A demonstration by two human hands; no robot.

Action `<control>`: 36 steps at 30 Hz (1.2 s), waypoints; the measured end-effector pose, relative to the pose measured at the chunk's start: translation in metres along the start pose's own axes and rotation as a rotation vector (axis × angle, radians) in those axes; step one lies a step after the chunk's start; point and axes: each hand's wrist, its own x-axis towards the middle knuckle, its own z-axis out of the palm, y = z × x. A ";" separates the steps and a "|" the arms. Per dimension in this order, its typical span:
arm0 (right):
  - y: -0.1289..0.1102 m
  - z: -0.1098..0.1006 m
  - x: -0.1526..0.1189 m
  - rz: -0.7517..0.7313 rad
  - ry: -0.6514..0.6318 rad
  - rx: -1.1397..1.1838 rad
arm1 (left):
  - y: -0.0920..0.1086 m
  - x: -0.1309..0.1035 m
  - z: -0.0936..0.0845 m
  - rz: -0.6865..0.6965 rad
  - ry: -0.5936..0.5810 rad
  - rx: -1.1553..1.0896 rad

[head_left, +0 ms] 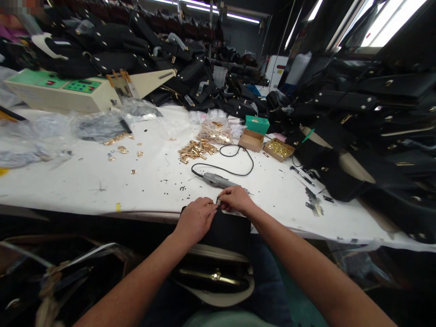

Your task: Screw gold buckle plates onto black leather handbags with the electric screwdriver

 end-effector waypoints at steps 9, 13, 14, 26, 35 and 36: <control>-0.003 -0.003 -0.001 -0.237 0.126 -0.480 | -0.007 0.009 0.008 -0.025 -0.001 0.003; 0.002 -0.001 0.000 -0.211 0.183 -0.477 | -0.009 0.008 0.011 -0.002 0.031 0.004; 0.003 -0.001 0.000 -0.207 0.189 -0.480 | -0.009 0.008 0.011 0.008 0.026 0.020; 0.002 -0.008 -0.013 -0.287 0.045 -0.448 | -0.007 0.010 0.004 0.030 -0.046 0.101; 0.004 -0.006 -0.009 -0.268 0.042 -0.469 | -0.010 0.013 0.002 0.016 -0.052 0.032; 0.004 -0.005 -0.008 -0.264 0.042 -0.477 | -0.010 0.014 0.001 0.023 -0.055 0.040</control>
